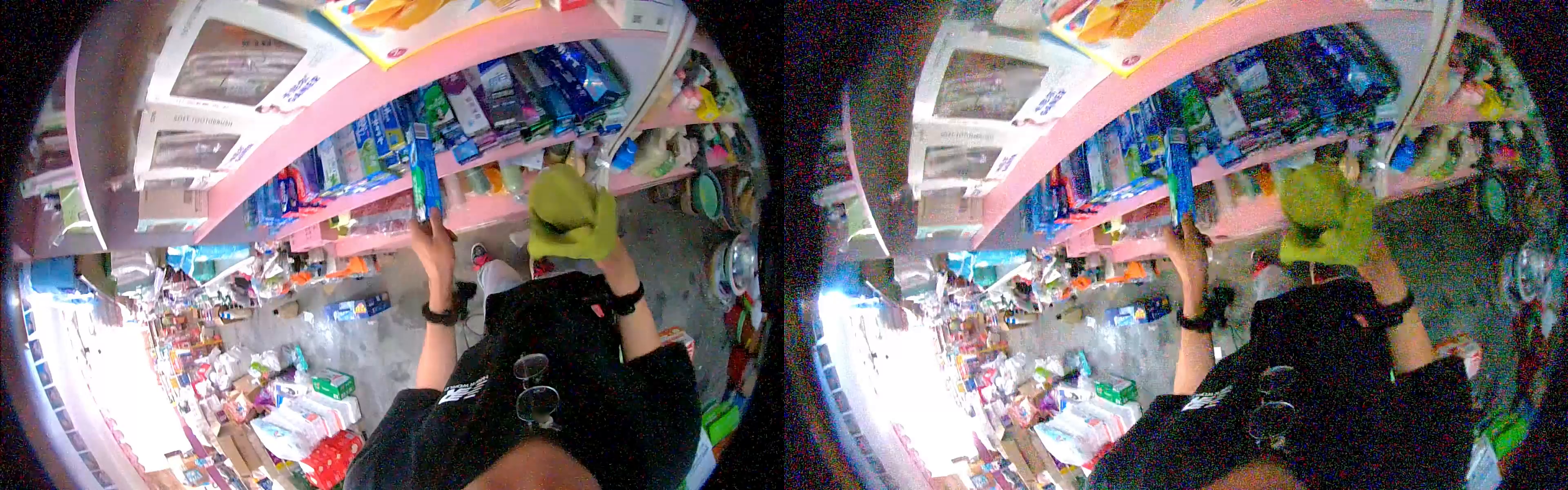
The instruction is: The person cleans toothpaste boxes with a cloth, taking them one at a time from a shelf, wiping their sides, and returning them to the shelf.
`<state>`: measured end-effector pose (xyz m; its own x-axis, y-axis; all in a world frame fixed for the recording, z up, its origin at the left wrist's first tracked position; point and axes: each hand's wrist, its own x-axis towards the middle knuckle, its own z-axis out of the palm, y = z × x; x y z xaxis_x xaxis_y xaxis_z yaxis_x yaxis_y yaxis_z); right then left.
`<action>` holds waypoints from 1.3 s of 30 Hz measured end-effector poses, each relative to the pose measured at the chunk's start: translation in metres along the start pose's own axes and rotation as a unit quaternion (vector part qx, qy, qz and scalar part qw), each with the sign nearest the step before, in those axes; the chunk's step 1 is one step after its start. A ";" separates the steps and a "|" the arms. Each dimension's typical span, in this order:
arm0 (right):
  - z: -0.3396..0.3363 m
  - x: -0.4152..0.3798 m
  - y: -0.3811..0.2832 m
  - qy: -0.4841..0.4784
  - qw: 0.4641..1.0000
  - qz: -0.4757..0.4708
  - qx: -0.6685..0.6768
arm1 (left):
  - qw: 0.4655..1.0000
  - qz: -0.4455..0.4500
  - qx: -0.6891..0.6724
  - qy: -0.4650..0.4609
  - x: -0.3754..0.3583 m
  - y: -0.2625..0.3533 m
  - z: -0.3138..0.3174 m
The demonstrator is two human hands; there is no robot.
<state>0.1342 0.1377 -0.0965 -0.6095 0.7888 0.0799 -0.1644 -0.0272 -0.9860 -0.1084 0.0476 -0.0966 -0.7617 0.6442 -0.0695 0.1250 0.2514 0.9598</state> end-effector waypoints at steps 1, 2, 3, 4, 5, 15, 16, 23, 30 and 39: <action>0.012 -0.004 0.019 0.043 0.989 0.089 0.114 | 1.000 -0.008 0.000 0.007 -0.016 0.006 -0.002; 0.015 0.009 0.042 -0.109 0.971 0.088 0.193 | 0.999 0.044 0.009 -0.006 -0.029 0.013 -0.001; 0.014 0.021 0.057 -0.254 0.925 0.085 0.269 | 0.995 0.097 0.018 -0.020 -0.042 0.025 0.001; 0.032 0.020 0.049 -0.254 0.925 0.089 0.267 | 0.977 0.189 0.096 -0.015 -0.052 0.045 0.005; 0.065 0.021 0.036 -0.178 0.934 0.138 0.278 | 0.943 0.300 0.142 -0.025 -0.053 0.024 0.002; 0.044 0.061 -0.052 0.095 0.953 -0.108 -0.268 | 0.904 0.330 0.258 -0.090 -0.085 0.050 -0.019; 0.031 0.069 -0.055 0.094 0.952 -0.118 -0.265 | 0.902 0.341 0.246 -0.100 -0.085 0.052 -0.022; 0.091 0.025 -0.020 0.000 0.980 -0.147 -0.137 | 0.903 0.367 0.200 -0.096 -0.066 0.072 -0.004; 0.057 0.035 -0.042 0.028 0.983 0.002 -0.179 | 0.916 0.357 0.183 -0.029 -0.064 0.114 -0.016; 0.049 0.014 -0.043 -0.159 0.973 -0.009 -0.166 | 0.937 0.226 -0.119 -0.237 -0.045 0.111 0.025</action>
<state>0.0951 0.1202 -0.0454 -0.8264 0.5563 0.0868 0.0506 0.2270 -0.9726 -0.0441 0.0642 0.0067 -0.2896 0.9092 0.2992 0.1778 -0.2560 0.9502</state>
